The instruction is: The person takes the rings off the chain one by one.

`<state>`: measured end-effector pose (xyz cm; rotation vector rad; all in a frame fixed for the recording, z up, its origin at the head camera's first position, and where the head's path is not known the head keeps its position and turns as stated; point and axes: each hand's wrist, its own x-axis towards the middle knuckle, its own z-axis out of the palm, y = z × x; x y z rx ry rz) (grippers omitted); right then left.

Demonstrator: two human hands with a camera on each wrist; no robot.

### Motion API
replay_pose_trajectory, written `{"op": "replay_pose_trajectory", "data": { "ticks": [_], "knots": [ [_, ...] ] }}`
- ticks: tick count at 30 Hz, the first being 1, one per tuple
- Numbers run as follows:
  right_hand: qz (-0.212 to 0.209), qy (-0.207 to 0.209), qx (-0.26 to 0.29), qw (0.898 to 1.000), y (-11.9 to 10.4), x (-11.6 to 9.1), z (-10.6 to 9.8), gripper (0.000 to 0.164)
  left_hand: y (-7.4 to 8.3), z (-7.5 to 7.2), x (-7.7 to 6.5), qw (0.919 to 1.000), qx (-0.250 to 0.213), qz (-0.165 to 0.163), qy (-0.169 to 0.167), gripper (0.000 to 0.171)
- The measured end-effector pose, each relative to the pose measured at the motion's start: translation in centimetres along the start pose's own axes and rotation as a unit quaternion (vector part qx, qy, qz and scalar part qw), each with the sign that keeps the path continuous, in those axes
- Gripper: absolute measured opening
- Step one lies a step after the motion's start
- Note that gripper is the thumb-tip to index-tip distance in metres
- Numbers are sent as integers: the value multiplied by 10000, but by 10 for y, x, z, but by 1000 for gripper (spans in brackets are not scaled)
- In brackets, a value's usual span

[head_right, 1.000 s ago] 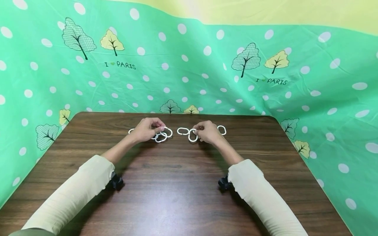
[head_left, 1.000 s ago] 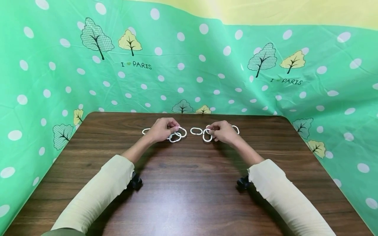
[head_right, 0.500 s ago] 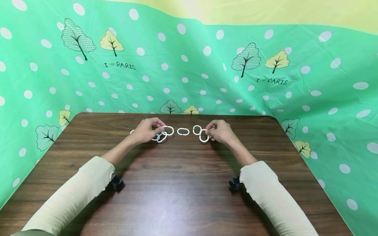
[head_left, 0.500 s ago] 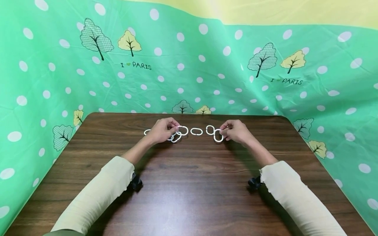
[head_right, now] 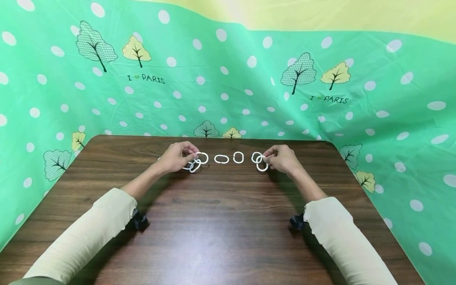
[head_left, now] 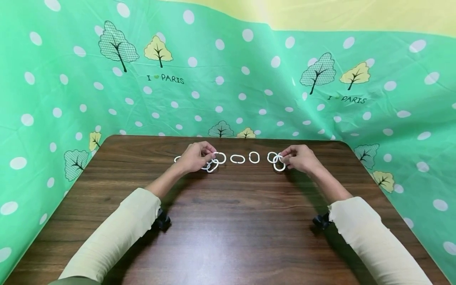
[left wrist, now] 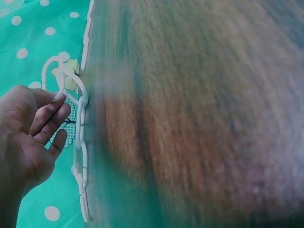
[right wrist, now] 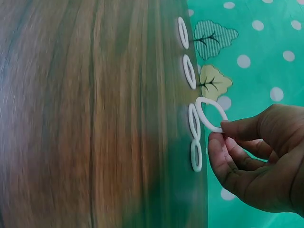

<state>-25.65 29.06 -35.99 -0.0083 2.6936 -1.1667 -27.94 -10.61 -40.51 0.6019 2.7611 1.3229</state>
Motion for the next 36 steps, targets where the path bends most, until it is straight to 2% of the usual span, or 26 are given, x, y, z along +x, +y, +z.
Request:
{"op": "replay_pose_trajectory", "data": {
  "ticks": [10, 15, 22, 36],
  "knots": [
    [199, 202, -380, 9989, 15, -5, -26, 32, 3, -1, 0, 9999, -83, 96, 65, 21],
    [164, 322, -562, 9978, 27, -3, -34, 33, 1, -1, -1, 9999, 49, 134, 8, 20],
    [200, 641, -829, 9943, 39, 4, -38, 30, 1, -2, 0, 9999, 48, 130, 27, 18],
    [798, 1083, -680, 9886, 54, 26, -34, 23, 5, 0, -2, 9999, 11, 142, 79, 18]
  ]
}}
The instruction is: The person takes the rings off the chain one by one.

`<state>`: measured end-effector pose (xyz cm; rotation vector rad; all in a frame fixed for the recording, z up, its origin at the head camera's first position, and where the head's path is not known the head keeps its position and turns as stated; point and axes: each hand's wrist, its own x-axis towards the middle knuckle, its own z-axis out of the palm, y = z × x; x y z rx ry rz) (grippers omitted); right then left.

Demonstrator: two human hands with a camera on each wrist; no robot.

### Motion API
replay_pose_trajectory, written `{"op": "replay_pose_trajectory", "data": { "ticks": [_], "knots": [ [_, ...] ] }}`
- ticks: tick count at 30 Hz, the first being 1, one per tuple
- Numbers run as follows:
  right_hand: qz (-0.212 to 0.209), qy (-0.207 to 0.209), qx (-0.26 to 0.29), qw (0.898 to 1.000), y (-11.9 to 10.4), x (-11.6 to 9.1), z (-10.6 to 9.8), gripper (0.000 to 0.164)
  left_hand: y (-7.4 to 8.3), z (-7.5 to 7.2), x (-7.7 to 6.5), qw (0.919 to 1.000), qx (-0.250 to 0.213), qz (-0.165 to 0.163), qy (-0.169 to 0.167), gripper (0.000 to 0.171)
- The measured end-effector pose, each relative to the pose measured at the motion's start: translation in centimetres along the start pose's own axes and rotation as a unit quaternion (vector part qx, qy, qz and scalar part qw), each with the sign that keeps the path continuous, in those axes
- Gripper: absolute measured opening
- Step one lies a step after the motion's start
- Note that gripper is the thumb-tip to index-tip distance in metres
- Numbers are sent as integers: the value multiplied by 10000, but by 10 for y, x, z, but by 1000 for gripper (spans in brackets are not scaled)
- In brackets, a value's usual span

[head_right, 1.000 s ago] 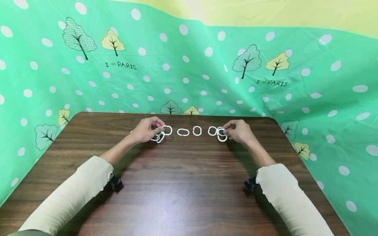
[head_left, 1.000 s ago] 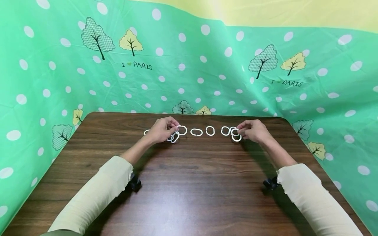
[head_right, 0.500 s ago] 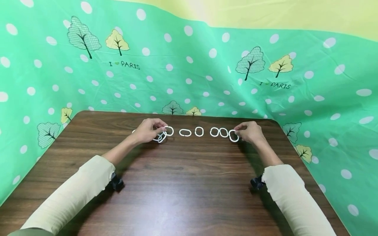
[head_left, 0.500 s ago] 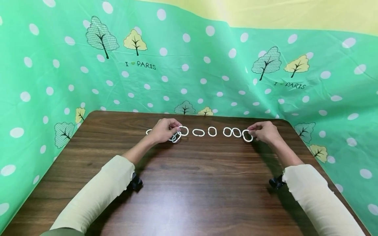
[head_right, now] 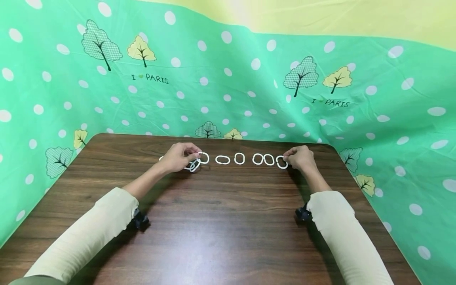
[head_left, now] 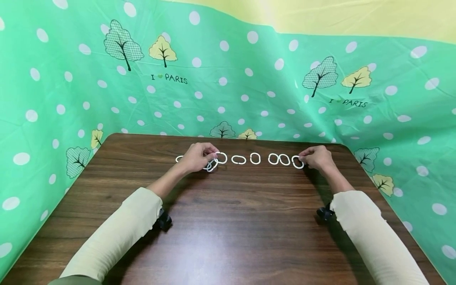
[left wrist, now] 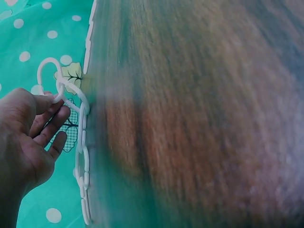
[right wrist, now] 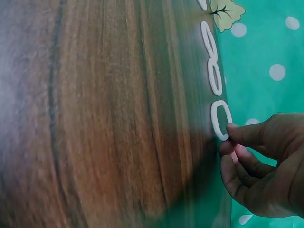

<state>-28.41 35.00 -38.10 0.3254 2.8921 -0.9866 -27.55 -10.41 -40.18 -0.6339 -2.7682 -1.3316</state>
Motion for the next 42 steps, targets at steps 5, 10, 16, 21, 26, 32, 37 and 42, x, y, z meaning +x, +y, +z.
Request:
{"op": "replay_pose_trajectory", "data": {
  "ticks": [5, 10, 16, 21, 26, 32, 37, 42],
  "knots": [
    [88, 73, -16, 9999, 1, 7, 5, 21, -2, -1, -1, 10000, -39, 23, 27, 18],
    [100, 173, 128, 9997, 1, 8, 8, 23, -2, -1, -2, 9999, -93, 58, 16, 19],
    [198, 419, 508, 9976, -4, -1, 7, 42, -2, -3, -3, 9997, -208, 38, 85, 18],
    [-34, 560, 787, 9953, -16, -14, 5, 54, -1, -7, -1, 9995, -273, 6, 152, 19],
    [-477, 446, 850, 9942, -36, -31, 13, 52, 1, -14, -4, 9992, -320, -86, 239, 21],
    [-846, 116, 909, 9922, -57, -45, 33, 43, -4, -13, -8, 9977, -407, -311, 445, 23],
    [-973, -157, 1018, 9899, -76, -56, 49, 40, -4, -9, -11, 9969, -439, -379, 529, 23],
    [-1109, -409, 1160, 9862, -96, -65, 66, 37, -3, -7, -11, 9965, -450, -401, 574, 22]
  ]
}}
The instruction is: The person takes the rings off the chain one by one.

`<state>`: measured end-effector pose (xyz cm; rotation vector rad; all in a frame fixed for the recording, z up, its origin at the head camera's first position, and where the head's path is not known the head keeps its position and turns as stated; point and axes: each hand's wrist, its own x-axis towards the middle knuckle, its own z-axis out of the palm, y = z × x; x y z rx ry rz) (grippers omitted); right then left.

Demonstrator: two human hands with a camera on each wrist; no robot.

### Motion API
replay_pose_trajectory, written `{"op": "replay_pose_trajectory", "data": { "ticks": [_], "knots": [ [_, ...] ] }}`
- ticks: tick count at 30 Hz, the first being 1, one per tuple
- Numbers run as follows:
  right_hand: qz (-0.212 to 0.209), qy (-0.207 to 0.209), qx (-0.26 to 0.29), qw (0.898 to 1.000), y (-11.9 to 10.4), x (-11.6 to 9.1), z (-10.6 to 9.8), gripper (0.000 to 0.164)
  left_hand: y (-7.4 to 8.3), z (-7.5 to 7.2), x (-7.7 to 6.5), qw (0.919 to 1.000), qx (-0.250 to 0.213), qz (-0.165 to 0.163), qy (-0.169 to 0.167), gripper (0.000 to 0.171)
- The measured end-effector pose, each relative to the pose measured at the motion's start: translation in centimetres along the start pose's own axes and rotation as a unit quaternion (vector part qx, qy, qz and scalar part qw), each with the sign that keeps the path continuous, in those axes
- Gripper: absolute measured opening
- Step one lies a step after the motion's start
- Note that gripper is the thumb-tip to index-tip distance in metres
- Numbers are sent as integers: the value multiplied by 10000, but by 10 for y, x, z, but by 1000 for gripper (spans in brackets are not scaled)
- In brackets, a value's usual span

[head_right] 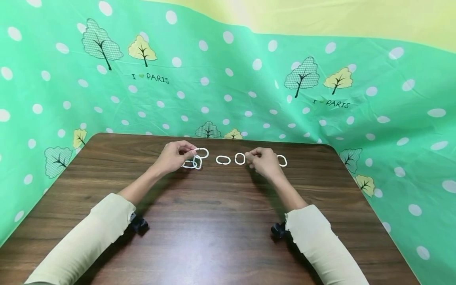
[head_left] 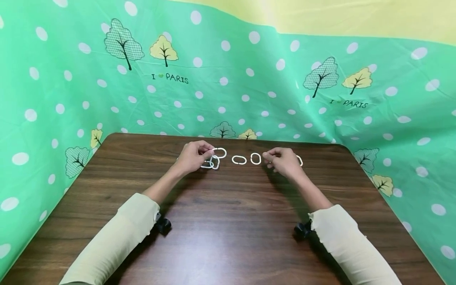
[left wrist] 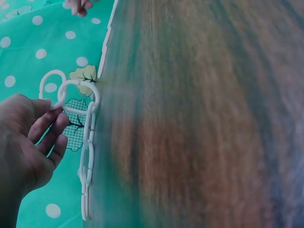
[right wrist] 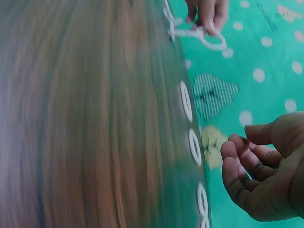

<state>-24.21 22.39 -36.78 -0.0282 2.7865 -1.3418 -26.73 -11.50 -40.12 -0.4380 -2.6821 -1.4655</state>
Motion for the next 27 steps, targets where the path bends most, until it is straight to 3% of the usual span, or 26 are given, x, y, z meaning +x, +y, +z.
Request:
{"op": "replay_pose_trajectory", "data": {
  "ticks": [16, 27],
  "knots": [
    [-184, -825, 846, 9928, -44, 1, 88, 28, -1, 7, -4, 10000, 11, -87, 23, 21],
    [-150, -908, 1546, 9837, -54, 6, 116, 20, 0, 7, -3, 9999, -106, -84, 1, 20]
  ]
}}
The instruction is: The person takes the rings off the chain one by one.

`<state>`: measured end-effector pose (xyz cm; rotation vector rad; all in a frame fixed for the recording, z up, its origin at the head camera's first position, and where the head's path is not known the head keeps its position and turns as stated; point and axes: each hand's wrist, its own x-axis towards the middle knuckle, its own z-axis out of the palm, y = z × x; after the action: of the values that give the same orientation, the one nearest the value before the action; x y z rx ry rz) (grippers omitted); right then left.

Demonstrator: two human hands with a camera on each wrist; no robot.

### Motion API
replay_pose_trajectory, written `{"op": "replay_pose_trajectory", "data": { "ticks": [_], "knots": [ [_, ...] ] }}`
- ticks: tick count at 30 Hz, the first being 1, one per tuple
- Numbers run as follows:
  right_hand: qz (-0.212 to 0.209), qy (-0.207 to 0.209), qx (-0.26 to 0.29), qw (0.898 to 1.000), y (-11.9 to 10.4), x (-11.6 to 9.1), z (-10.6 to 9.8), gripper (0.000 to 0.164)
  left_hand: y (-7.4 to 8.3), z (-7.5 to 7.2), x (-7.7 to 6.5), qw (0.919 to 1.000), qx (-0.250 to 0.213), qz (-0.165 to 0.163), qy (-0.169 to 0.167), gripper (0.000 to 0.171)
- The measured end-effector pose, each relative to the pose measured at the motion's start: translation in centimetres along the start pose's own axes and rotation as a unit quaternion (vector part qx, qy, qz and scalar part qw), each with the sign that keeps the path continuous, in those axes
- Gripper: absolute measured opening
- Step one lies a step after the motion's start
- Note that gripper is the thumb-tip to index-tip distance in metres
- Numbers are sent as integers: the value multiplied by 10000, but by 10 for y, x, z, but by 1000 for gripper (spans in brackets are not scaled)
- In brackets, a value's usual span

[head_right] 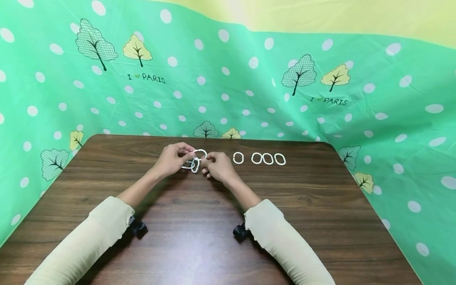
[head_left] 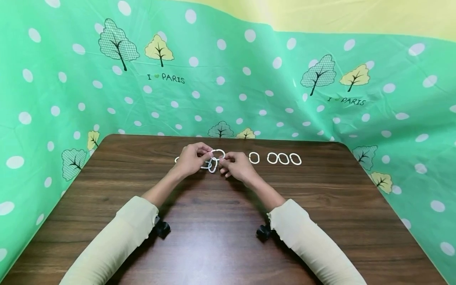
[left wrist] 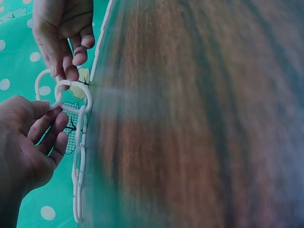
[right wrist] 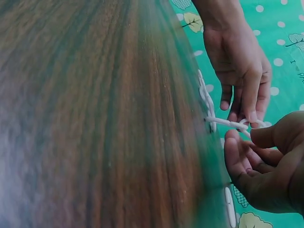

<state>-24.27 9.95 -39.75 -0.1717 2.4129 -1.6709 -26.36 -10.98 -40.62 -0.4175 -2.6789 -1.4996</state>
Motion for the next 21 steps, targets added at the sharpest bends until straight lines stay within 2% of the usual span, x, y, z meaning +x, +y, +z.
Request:
{"op": "replay_pose_trajectory", "data": {
  "ticks": [8, 14, 21],
  "knots": [
    [-91, 167, 454, 9988, 2, 3, 7, 19, -3, 0, 0, 10000, -41, -81, -26, 19],
    [-173, 188, 583, 9980, 1, 3, 7, 21, -5, 0, 0, 9999, 3, -46, -165, 26],
    [-118, 196, 727, 9971, 1, 4, 6, 19, -5, -1, 1, 9983, 414, -201, -355, 33]
  ]
}}
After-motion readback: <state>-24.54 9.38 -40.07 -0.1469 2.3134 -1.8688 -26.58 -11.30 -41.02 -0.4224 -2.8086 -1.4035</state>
